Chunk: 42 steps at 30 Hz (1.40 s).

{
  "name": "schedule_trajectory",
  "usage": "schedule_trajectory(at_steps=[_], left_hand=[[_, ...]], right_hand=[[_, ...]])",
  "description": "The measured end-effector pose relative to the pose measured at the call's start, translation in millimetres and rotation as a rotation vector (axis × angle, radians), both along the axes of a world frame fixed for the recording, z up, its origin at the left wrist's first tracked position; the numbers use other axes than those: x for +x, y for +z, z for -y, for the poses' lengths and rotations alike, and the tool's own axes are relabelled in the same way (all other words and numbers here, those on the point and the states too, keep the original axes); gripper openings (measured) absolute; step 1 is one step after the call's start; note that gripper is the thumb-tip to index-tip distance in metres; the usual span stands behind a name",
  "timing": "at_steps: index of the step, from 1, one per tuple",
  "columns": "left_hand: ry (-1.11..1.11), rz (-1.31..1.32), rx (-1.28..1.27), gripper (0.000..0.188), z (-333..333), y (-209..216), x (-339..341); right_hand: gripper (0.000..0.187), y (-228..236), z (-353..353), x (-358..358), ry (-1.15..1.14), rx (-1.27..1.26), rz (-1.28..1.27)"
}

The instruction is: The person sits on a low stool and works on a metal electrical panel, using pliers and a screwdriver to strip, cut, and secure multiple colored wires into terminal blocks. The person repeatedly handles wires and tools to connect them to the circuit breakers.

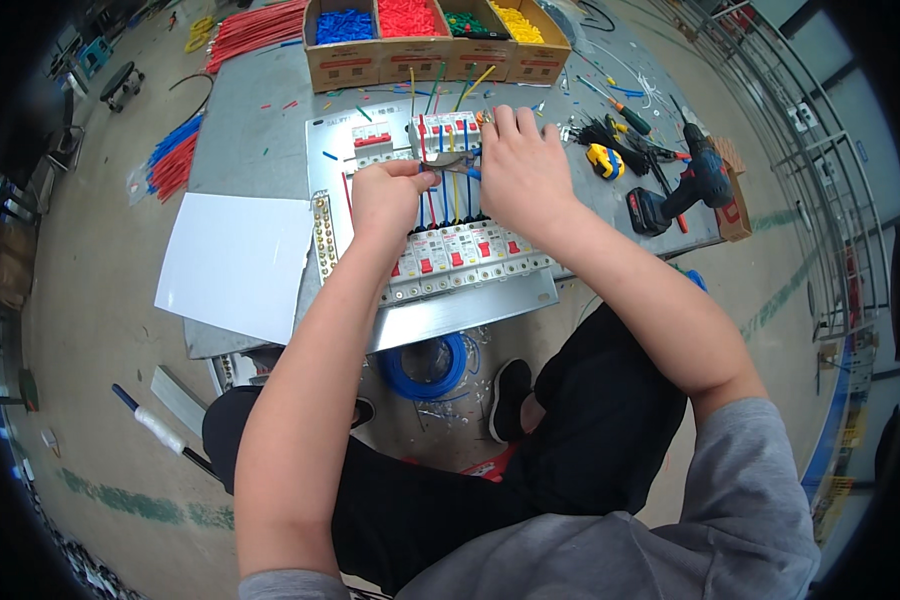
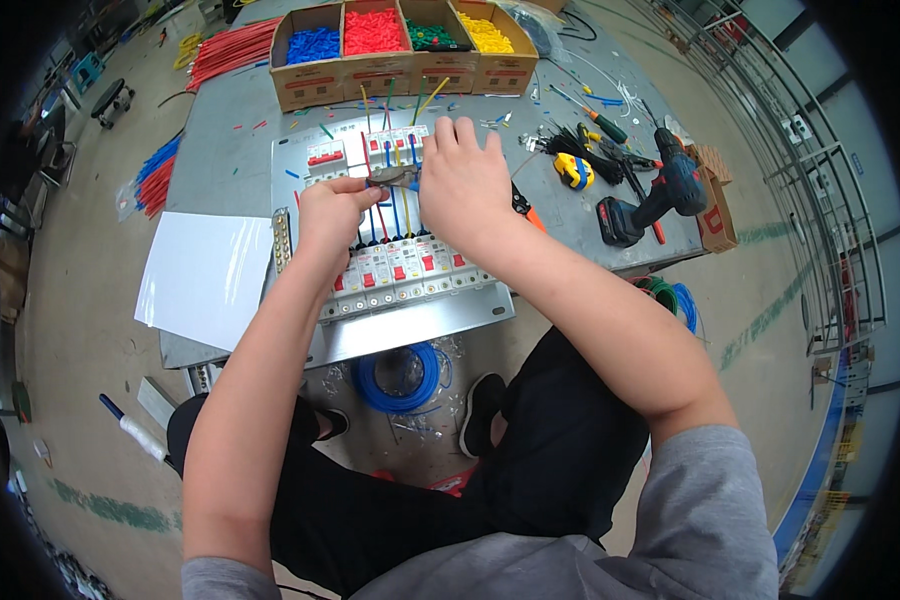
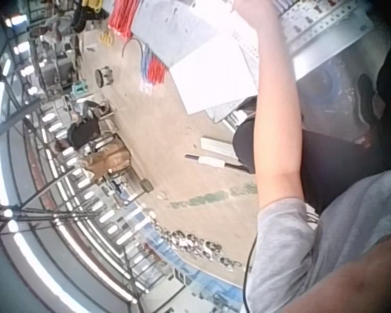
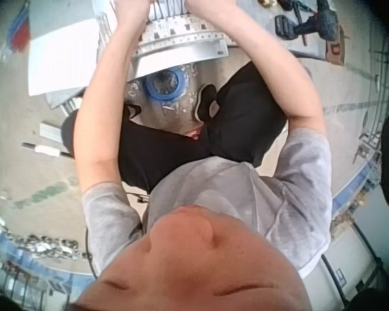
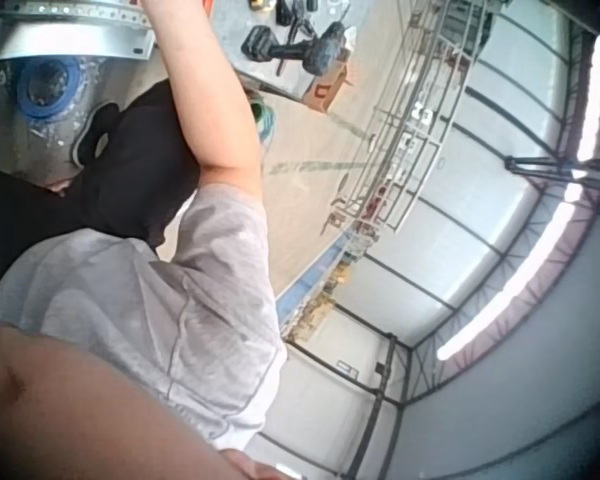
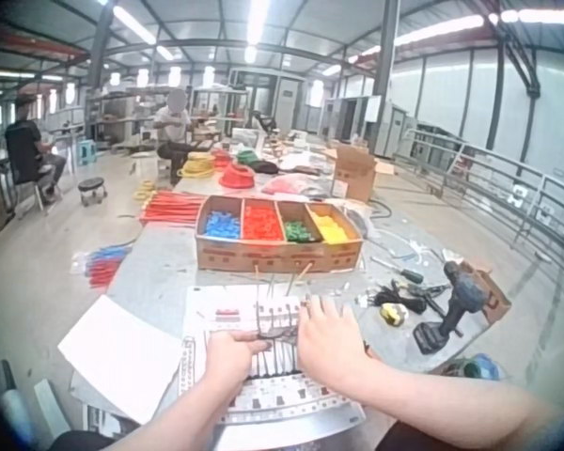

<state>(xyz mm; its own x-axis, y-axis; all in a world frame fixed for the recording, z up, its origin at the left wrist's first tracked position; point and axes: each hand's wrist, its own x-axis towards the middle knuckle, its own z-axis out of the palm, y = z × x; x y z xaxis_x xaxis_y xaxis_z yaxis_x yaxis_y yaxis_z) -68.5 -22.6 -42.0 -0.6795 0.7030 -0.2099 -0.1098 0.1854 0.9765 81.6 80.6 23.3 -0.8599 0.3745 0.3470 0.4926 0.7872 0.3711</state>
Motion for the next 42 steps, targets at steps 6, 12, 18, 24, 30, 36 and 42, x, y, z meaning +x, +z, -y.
schedule_trajectory(at_steps=[6, 12, 18, 24, 30, 36, 42], left_hand=[[0.009, -0.034, -0.026, 0.023, 1.3, 2.9, 0.8], [0.039, -0.104, -0.079, 0.021, 3.5, 8.7, 4.8], [0.099, -0.219, -0.158, 0.022, 4.8, 14.6, 4.7], [0.057, -0.042, -0.147, 0.024, 7.5, 26.7, 4.5], [0.134, -0.071, -0.161, 0.021, 0.7, 16.7, 5.5], [0.163, -0.395, -0.022, 0.019, 0.0, 10.4, 13.2], [0.022, -0.713, -0.104, 0.026, 16.3, 19.4, 34.7]], right_hand=[[0.029, -4.6, -8.5, -2.4, -0.068, -0.2, 0.076], [0.025, 16.2, -19.9, -1.4, -0.165, -0.499, 0.081], [0.034, 21.5, -11.5, 2.0, -0.17, -0.675, -0.009], [0.034, 22.5, -21.1, 3.7, -0.217, -0.798, -0.02], [0.033, 28.0, -42.0, 10.5, -0.255, -0.873, -0.097], [0.034, 29.2, -53.1, 16.3, -0.241, -0.937, -0.11], [0.035, 37.1, -52.0, 16.5, -0.259, -0.925, -0.085]])
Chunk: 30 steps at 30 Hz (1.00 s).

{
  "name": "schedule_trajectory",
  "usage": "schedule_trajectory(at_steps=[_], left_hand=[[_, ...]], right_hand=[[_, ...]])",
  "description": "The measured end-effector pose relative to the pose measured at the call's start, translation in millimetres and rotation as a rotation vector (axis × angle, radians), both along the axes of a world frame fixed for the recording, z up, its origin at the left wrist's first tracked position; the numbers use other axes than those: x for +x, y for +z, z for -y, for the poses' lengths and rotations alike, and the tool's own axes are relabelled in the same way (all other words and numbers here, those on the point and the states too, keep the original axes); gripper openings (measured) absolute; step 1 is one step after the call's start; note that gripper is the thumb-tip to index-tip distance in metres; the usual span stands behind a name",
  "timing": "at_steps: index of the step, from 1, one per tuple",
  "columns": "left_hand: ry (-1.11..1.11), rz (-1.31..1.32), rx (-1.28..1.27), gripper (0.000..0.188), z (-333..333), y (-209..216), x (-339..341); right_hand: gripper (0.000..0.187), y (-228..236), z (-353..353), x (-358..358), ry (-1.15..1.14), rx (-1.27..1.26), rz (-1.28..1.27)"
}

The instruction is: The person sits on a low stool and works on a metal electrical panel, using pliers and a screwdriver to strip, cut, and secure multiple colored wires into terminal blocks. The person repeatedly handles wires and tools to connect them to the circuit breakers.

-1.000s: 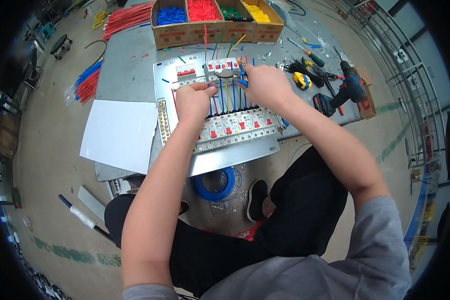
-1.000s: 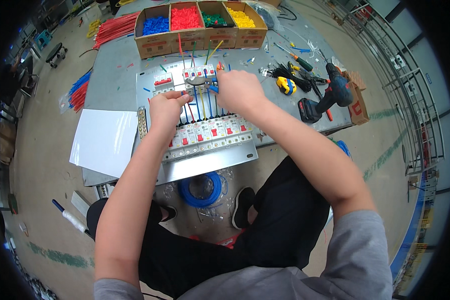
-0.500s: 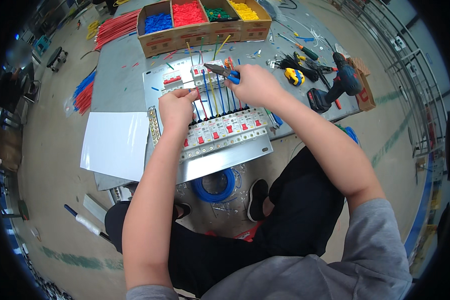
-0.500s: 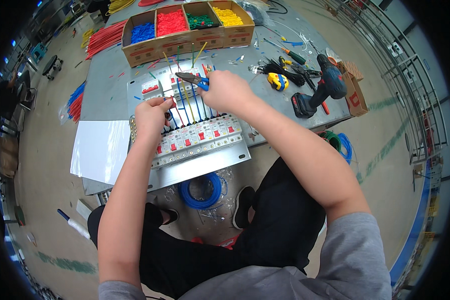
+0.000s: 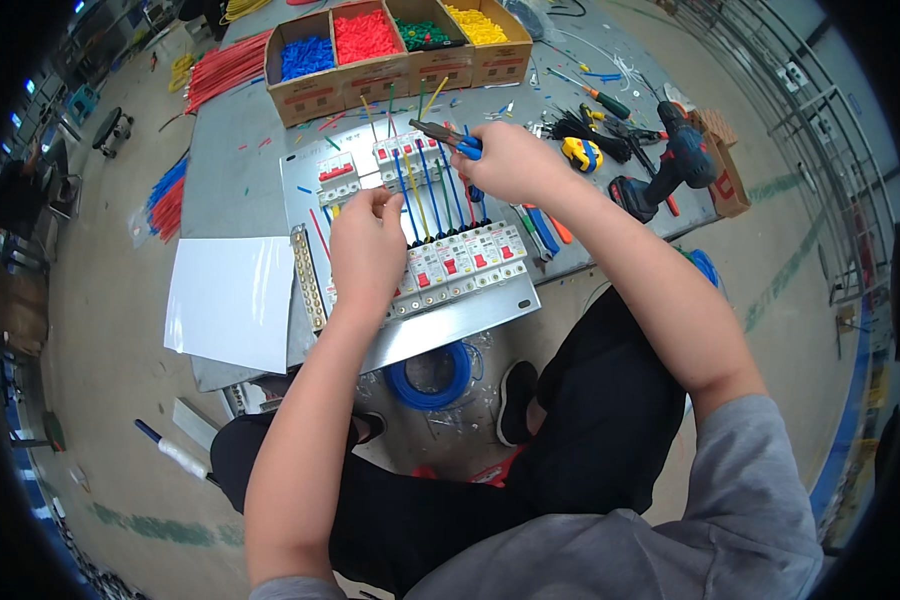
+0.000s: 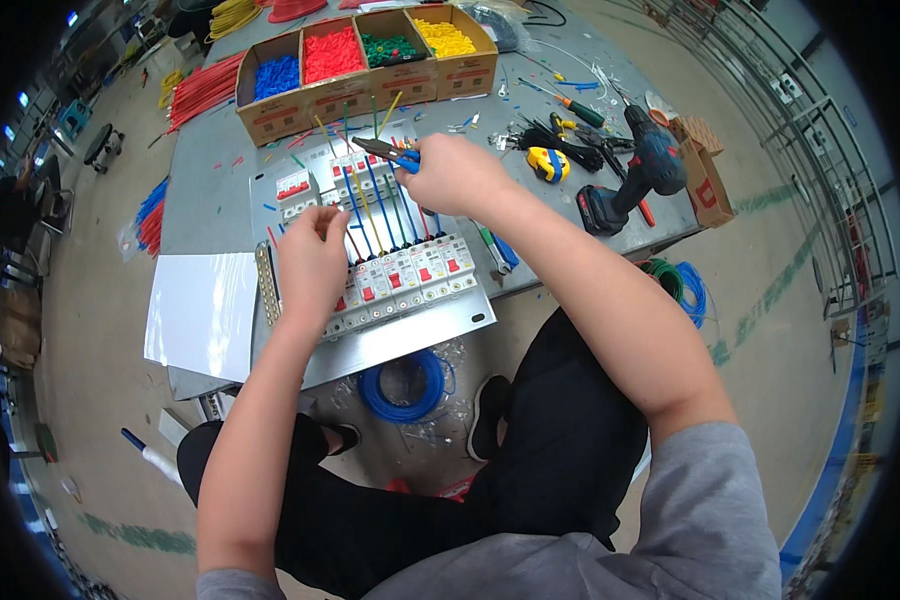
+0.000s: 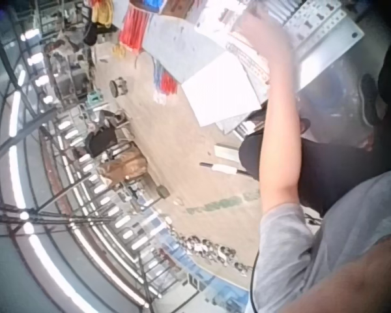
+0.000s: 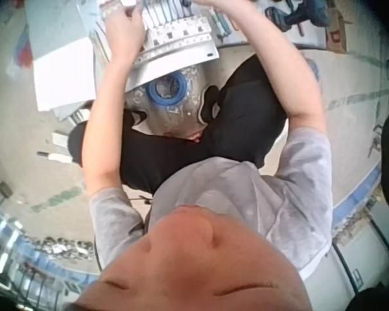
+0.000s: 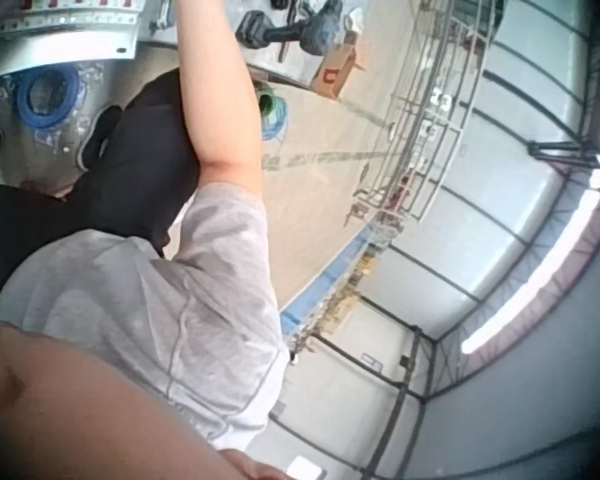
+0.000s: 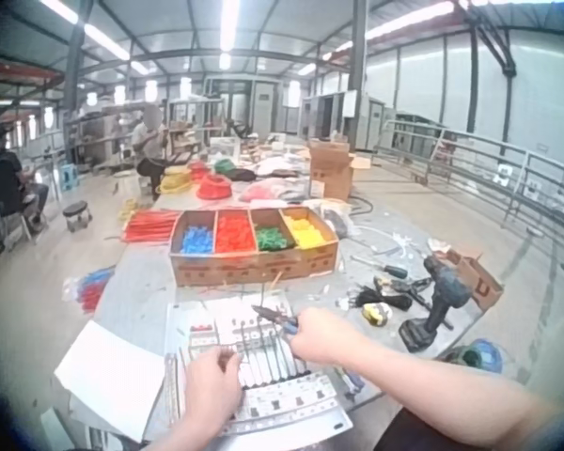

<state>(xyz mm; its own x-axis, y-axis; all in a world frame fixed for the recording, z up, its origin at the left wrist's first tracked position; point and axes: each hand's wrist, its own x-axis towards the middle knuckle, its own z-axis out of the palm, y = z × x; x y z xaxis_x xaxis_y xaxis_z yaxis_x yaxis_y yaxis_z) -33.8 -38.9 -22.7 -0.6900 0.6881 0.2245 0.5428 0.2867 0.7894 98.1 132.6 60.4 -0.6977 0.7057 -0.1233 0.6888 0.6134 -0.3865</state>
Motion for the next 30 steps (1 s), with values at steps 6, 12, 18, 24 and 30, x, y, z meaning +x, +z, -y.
schedule_trajectory(at_steps=[6, 12, 18, 24, 30], left_hand=[[-0.019, -0.034, -0.157, 0.032, -5.4, 1.1, 6.4], [0.015, 0.303, -0.154, 0.024, -27.5, -8.3, -14.8], [-0.052, 0.691, 0.031, 0.021, -31.5, -14.8, -24.2], [-0.063, 0.801, 0.097, 0.021, -24.2, -7.9, -22.2], [-0.079, 0.818, 0.076, 0.024, -24.4, -3.9, -21.7]], right_hand=[[0.035, -3.2, 0.2, -5.8, 0.028, 0.014, 0.007], [0.037, 0.4, 14.3, -11.9, 0.029, -0.003, -0.011], [0.038, -6.2, 13.3, -8.1, 0.061, 0.279, -0.031], [0.032, 14.5, 15.2, -8.6, 0.084, 0.342, 0.141], [0.036, -17.7, 23.1, 1.0, 0.12, 0.589, 0.111]])
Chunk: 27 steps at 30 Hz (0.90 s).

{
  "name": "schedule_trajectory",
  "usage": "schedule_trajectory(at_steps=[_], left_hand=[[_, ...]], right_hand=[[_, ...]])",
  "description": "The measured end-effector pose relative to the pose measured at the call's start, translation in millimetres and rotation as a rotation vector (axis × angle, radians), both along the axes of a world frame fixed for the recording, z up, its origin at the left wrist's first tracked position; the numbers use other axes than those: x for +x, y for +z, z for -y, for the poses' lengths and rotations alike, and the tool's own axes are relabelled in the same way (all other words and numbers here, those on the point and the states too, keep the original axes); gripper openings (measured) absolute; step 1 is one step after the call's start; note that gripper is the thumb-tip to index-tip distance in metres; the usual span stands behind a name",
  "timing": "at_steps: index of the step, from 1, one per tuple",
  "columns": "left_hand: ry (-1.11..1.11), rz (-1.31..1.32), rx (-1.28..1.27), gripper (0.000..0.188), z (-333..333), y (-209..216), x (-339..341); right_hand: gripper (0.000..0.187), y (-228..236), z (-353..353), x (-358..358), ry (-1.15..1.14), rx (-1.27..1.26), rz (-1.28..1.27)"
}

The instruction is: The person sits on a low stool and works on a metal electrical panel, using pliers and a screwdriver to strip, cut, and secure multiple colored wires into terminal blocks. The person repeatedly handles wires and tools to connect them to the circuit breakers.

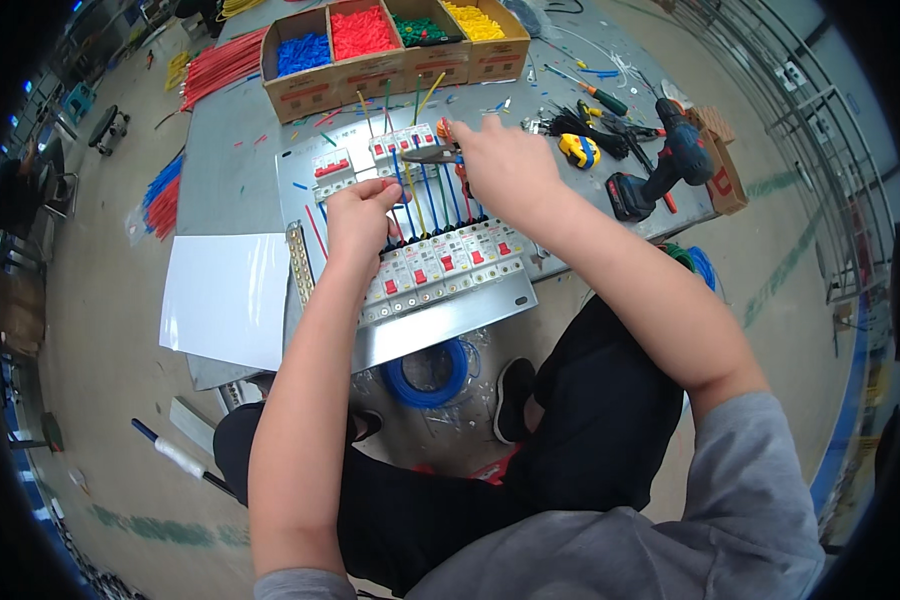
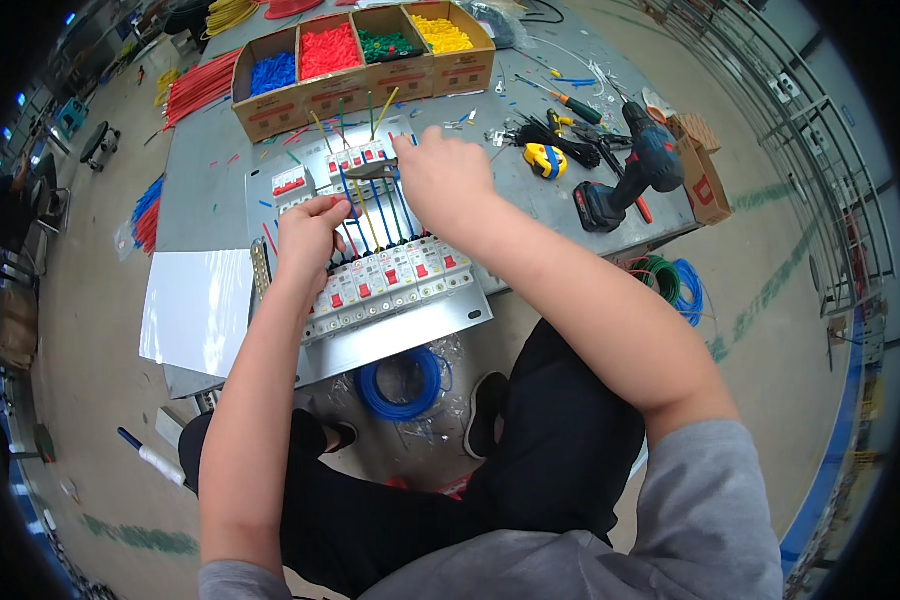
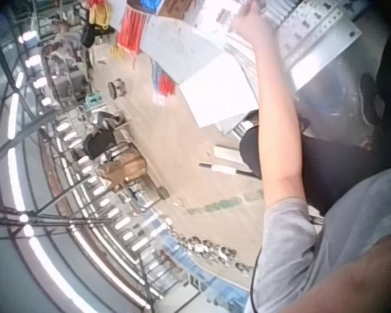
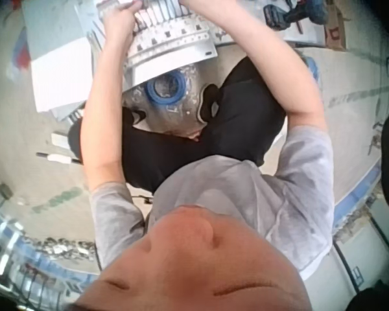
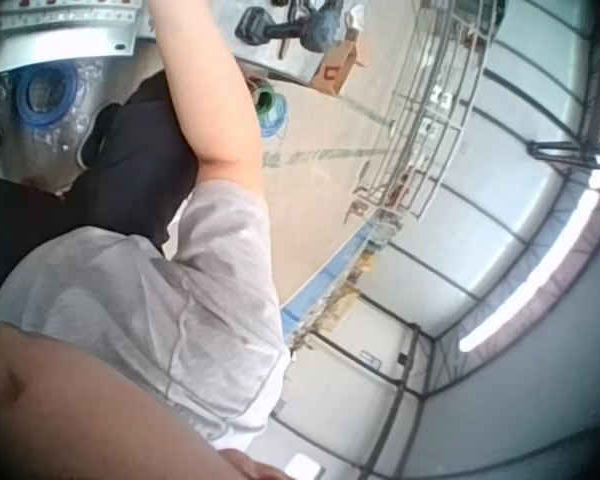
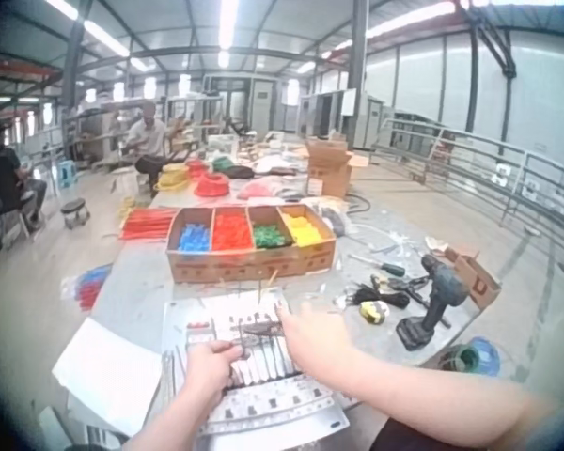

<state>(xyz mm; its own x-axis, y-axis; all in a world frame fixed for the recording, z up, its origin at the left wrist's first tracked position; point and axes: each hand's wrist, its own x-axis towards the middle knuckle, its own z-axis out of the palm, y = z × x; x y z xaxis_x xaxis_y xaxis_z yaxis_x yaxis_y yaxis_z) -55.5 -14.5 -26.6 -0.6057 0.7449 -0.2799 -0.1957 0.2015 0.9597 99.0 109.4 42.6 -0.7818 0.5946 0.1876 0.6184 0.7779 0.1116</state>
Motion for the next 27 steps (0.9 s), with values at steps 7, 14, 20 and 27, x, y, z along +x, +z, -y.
schedule_trajectory(at_steps=[7, 14, 20, 27], left_hand=[[-0.044, -0.168, -0.06, 0.029, 1.0, -2.1, 1.6], [0.002, -0.171, -0.116, 0.019, -2.9, -0.5, 1.5], [0.03, -0.115, -0.053, 0.017, -0.7, -0.9, 2.9], [0.027, -0.041, 0.032, 0.026, -0.1, -2.3, 2.2]], right_hand=[[0.031, -6.7, 10.0, 2.4, -0.056, -0.001, 0.116], [0.031, -10.9, 11.9, -5.1, -0.044, -0.007, 0.107], [0.034, -19.7, 18.2, -12.0, -0.106, 0.064, 0.098], [0.038, -14.6, 29.1, -16.8, -0.149, 0.034, 0.153]])
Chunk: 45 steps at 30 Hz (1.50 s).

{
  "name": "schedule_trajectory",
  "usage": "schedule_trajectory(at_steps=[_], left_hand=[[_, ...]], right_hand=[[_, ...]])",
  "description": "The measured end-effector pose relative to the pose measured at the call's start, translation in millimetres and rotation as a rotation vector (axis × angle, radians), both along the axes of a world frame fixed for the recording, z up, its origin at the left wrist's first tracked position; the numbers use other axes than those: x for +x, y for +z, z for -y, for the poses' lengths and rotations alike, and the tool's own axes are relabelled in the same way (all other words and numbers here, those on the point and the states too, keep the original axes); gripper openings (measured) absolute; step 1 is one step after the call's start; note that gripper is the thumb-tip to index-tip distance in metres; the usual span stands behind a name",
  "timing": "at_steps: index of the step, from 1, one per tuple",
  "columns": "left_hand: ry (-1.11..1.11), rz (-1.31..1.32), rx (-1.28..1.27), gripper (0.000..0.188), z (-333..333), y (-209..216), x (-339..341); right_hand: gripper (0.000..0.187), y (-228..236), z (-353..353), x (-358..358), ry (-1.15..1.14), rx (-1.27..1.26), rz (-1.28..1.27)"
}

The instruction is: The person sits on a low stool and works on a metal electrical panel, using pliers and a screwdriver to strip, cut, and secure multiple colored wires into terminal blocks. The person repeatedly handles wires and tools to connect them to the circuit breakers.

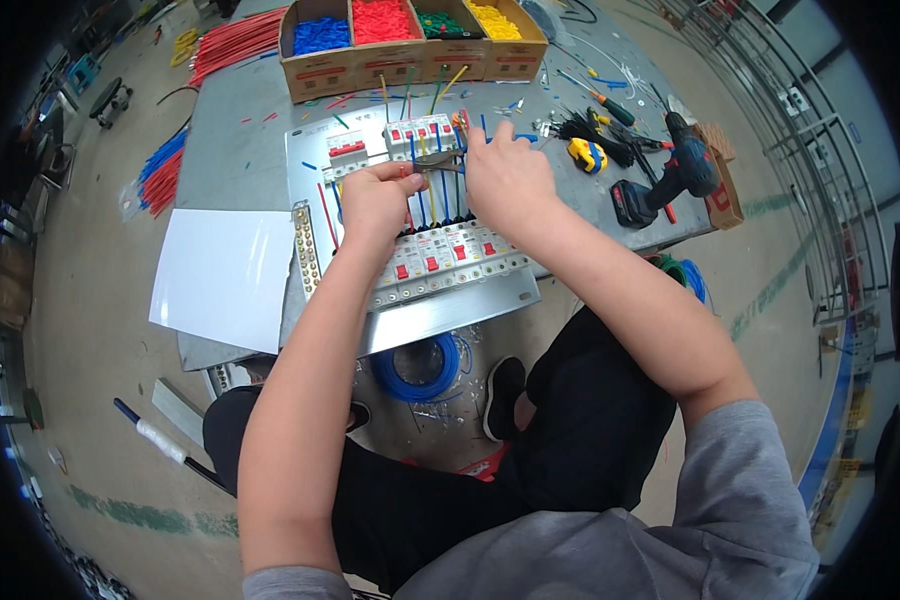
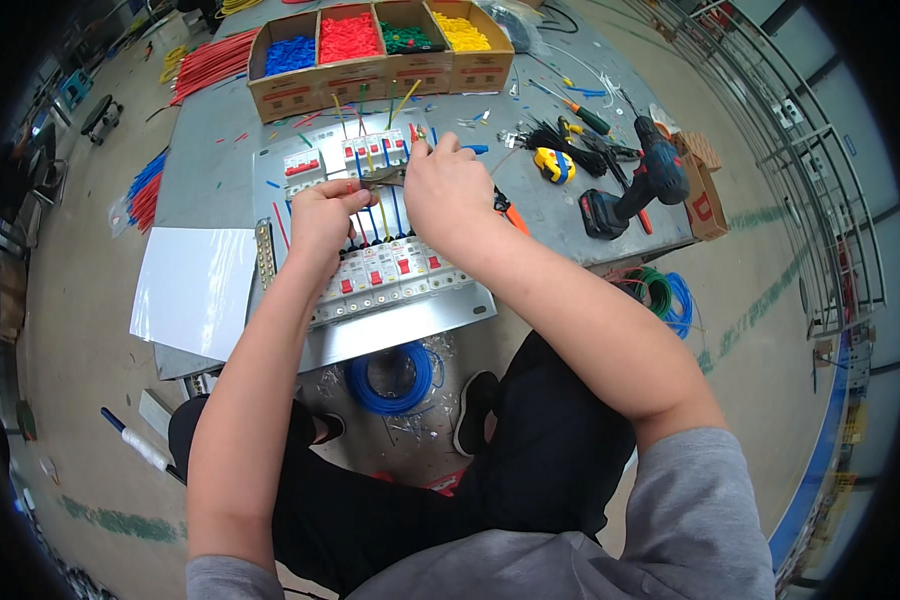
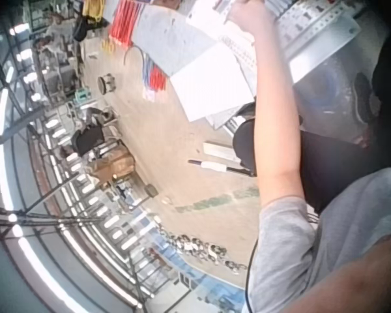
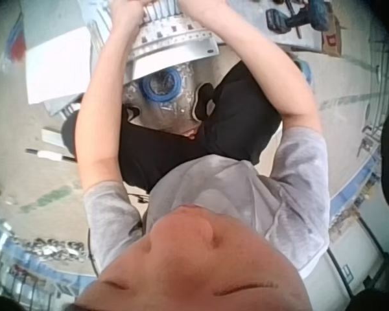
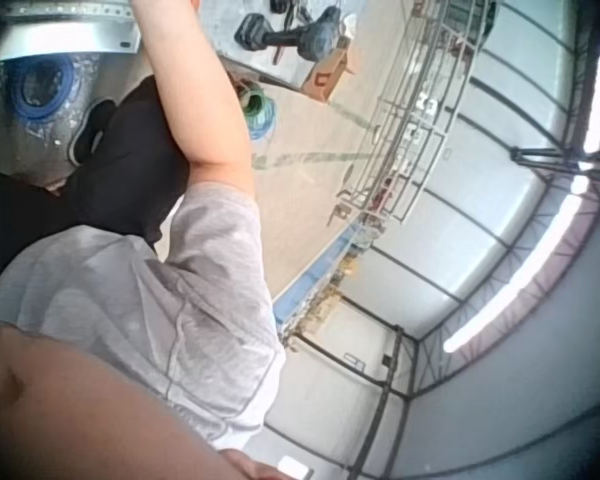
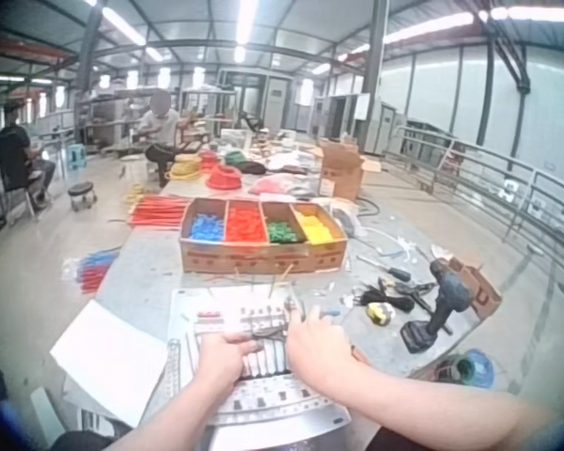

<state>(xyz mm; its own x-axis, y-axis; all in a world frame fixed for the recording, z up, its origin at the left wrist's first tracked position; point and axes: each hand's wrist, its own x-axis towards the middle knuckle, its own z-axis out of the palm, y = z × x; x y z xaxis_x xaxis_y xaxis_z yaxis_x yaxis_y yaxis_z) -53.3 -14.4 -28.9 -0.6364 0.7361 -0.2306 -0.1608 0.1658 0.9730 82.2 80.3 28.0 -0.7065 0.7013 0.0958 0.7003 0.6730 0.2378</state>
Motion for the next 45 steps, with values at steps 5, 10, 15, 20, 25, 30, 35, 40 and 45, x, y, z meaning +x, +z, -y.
schedule_trajectory(at_steps=[5, 10, 15, 20, 25, 30, 35, 40, 45], left_hand=[[0.01, -0.036, 0.005, 0.022, -1.6, -6.3, -2.9], [0.005, -0.07, 0.001, 0.019, -3.1, -11.9, -5.5], [0.011, -0.065, 0.016, 0.019, -4.6, -15.6, -5.5], [0.009, -0.101, -0.012, 0.02, -5.4, -15.4, -5.3], [0.03, -0.099, -0.057, 0.024, -5.0, -14.2, -6.4], [0.025, -0.074, -0.094, 0.024, -5.5, -15.1, -8.9], [0.048, -0.131, -0.064, 0.023, -5.7, -17.3, -9.7], [0.054, -0.086, -0.124, 0.025, -8.1, -9.3, -1.9], [0.079, -0.115, -0.103, 0.026, -8.6, -5.8, -0.6]], right_hand=[[0.038, 0.7, 4.1, -3.3, 0.01, 0.004, 0.015], [0.035, -3.4, 8.3, -3.5, 0.023, 0.06, 0.014], [0.037, -7.3, 6.5, -4.0, 0.01, 0.068, -0.041], [0.038, -4.3, -15.6, 6.5, 0.26, 0.363, -0.117], [0.04, 1.2, -26.4, 6.2, 0.219, 0.146, -0.021], [0.037, 2.5, -47.6, 5.3, 0.253, -0.022, -0.095], [0.027, 31.3, -67.2, 21.2, 0.115, -0.064, -0.296], [0.036, 40.1, -69.5, 37.4, -0.004, -0.226, -0.342], [0.038, 39.0, -70.3, 28.7, -0.067, -0.431, -0.355]])
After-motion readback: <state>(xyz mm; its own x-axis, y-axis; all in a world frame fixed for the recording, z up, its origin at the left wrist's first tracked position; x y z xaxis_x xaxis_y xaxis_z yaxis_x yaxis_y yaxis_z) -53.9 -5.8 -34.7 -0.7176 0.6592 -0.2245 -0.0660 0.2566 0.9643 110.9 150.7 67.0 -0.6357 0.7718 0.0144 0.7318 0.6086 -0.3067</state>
